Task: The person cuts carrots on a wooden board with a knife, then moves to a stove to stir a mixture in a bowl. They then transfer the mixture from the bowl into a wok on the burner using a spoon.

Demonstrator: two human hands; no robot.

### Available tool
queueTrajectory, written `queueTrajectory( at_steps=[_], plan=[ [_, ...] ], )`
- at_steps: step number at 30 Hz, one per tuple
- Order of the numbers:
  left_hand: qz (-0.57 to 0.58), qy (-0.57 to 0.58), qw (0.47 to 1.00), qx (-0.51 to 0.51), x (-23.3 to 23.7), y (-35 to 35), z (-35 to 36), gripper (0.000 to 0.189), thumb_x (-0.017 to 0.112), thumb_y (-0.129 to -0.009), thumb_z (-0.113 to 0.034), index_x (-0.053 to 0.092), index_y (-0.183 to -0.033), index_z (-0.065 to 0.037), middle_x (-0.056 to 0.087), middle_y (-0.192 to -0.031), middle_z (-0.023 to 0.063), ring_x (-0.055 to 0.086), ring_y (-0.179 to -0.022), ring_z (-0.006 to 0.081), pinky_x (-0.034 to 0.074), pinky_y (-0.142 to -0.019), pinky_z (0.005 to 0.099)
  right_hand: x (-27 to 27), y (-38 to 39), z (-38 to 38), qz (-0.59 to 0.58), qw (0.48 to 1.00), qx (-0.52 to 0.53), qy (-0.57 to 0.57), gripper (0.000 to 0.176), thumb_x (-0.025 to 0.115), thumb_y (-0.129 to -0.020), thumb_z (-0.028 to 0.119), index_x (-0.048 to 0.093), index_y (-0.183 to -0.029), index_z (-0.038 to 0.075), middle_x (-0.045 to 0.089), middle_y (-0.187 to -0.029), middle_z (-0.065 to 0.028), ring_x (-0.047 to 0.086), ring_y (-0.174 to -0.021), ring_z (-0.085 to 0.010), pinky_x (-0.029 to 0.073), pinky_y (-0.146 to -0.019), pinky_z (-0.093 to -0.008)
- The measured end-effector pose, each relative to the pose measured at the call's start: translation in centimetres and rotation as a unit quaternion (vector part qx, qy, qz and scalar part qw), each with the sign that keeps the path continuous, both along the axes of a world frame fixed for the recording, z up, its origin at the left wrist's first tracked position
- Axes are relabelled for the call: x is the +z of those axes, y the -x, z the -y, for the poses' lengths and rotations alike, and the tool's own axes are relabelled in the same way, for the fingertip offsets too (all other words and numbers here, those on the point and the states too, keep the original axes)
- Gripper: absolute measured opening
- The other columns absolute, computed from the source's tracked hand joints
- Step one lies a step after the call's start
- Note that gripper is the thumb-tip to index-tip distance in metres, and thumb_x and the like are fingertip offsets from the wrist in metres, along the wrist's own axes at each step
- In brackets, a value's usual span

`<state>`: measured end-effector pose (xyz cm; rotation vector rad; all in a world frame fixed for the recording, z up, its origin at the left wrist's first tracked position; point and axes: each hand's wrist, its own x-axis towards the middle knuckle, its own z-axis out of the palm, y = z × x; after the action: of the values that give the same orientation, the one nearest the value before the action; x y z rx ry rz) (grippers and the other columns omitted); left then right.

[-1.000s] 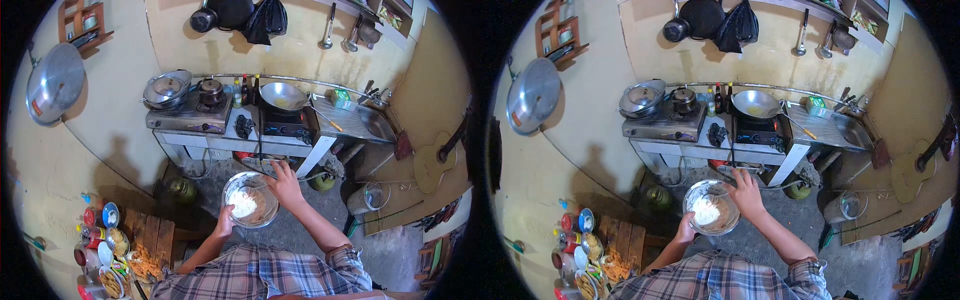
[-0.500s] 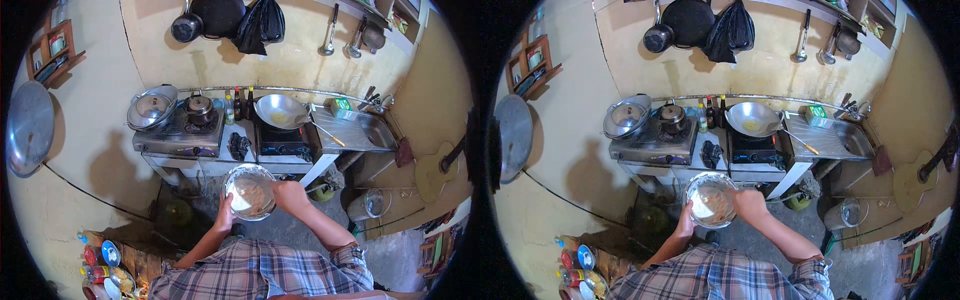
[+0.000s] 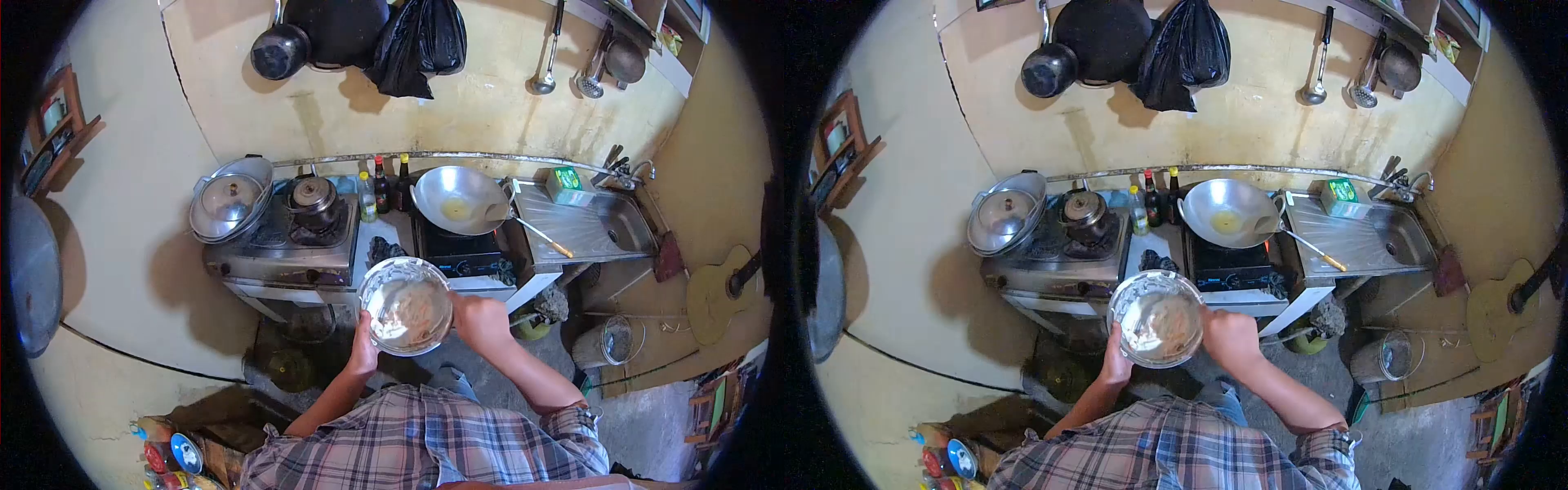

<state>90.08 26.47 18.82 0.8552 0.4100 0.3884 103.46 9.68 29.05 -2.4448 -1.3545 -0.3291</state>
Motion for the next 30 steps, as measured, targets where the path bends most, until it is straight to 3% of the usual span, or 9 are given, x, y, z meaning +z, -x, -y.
queueTrajectory(
  at_steps=[4, 7, 9, 11, 13, 16, 20, 24, 30],
  plan=[
    [0.035, -0.002, 0.999, 0.02, -0.3, -4.2, 0.5, 0.063, 0.026, -0.098, -0.049, 0.03, -0.139, -0.002, 0.042, -0.138, 0.0133, 0.042, -0.126, 0.0248, 0.029, -0.107, 0.0392, -1.7, -2.2, -0.2, -0.028, 0.994, 0.064, 0.086, 0.011, 0.058, -0.076, 0.014, 0.064, -0.084, 0.009, 0.058, -0.056, -0.0132, 0.06, -0.05, -0.0295, 0.046, -0.044, -0.0402],
    [0.034, 0.012, 0.999, 0.008, -0.1, -7.7, 0.6, 0.063, 0.027, -0.098, -0.05, 0.031, -0.139, -0.002, 0.043, -0.137, 0.0129, 0.044, -0.124, 0.0244, 0.032, -0.106, 0.0388, 0.2, -5.5, -0.1, -0.066, 0.991, 0.117, 0.027, 0.013, 0.058, -0.076, 0.014, 0.065, -0.086, 0.009, 0.058, -0.057, -0.0135, 0.06, -0.05, -0.0294, 0.046, -0.043, -0.0403],
    [-0.008, 0.013, 0.999, 0.041, 0.9, -9.9, 1.8, 0.063, 0.027, -0.097, -0.051, 0.033, -0.138, -0.002, 0.045, -0.135, 0.0129, 0.046, -0.122, 0.0241, 0.034, -0.104, 0.0384, 0.9, -9.1, -0.4, -0.057, 0.993, 0.107, 0.009, 0.013, 0.058, -0.076, 0.014, 0.065, -0.086, 0.009, 0.059, -0.058, -0.0136, 0.061, -0.051, -0.0297, 0.047, -0.045, -0.0407],
    [-0.003, 0.006, 0.999, 0.054, -0.7, -12.6, 2.3, 0.063, 0.03, -0.097, -0.05, 0.034, -0.137, -0.002, 0.048, -0.132, 0.0129, 0.049, -0.119, 0.0231, 0.036, -0.102, 0.037, 0.7, -12.5, -1.1, -0.01, 1.0, 0.008, -0.019, 0.015, 0.059, -0.076, 0.013, 0.065, -0.088, 0.009, 0.06, -0.059, -0.0131, 0.061, -0.051, -0.0302, 0.048, -0.047, -0.0415],
    [0.001, -0.002, 0.998, 0.065, 0.1, -14.9, 2.8, 0.062, 0.032, -0.097, -0.05, 0.035, -0.135, -0.001, 0.05, -0.128, 0.0129, 0.051, -0.116, 0.0222, 0.038, -0.1, 0.0357, 0.2, -14.2, -0.6, -0.008, 0.999, 0.032, -0.004, 0.015, 0.059, -0.075, 0.013, 0.066, -0.088, 0.009, 0.061, -0.062, -0.0129, 0.061, -0.052, -0.0298, 0.049, -0.048, -0.0412],
    [0.012, 0.04, 0.998, 0.053, 1.5, -17.5, 3.9, 0.063, 0.033, -0.096, -0.051, 0.033, -0.137, -0.003, 0.047, -0.133, 0.0113, 0.049, -0.119, 0.0221, 0.034, -0.103, 0.0364, 0.7, -16.9, 1.3, -0.033, 0.981, 0.189, -0.011, 0.015, 0.059, -0.074, 0.011, 0.066, -0.087, 0.009, 0.061, -0.065, -0.0122, 0.061, -0.055, -0.0286, 0.048, -0.049, -0.0402],
    [-0.01, 0.028, 0.995, 0.098, 2.1, -20.4, 5.9, 0.062, 0.032, -0.097, -0.05, 0.033, -0.137, -0.003, 0.046, -0.134, 0.0109, 0.047, -0.121, 0.0213, 0.033, -0.104, 0.0358, 1.7, -22.3, 1.6, -0.007, 0.998, 0.063, -0.003, 0.023, 0.06, -0.075, 0.014, 0.068, -0.096, 0.011, 0.059, -0.061, -0.0119, 0.059, -0.051, -0.0307, 0.047, -0.048, -0.0415],
    [0.0, 0.007, 0.991, 0.136, 0.7, -22.8, 6.8, 0.062, 0.03, -0.097, -0.05, 0.032, -0.138, -0.003, 0.045, -0.135, 0.0135, 0.046, -0.121, 0.0253, 0.034, -0.104, 0.0383, 1.4, -22.7, 3.3, -0.075, 0.972, 0.225, -0.003, 0.015, 0.062, -0.075, 0.012, 0.068, -0.089, 0.011, 0.059, -0.059, -0.0137, 0.06, -0.053, -0.031, 0.047, -0.048, -0.0407],
    [0.035, -0.051, 0.981, 0.186, -1.5, -24.7, 8.6, 0.058, 0.029, -0.099, -0.043, 0.027, -0.139, -0.001, 0.039, -0.137, 0.0152, 0.041, -0.125, 0.0239, 0.031, -0.106, 0.0363, 1.3, -25.7, 4.5, -0.079, 0.985, 0.136, -0.067, 0.008, 0.061, -0.076, 0.01, 0.065, -0.081, 0.006, 0.058, -0.057, -0.0154, 0.059, -0.052, -0.0333, 0.046, -0.047, -0.0426]
  ],
)
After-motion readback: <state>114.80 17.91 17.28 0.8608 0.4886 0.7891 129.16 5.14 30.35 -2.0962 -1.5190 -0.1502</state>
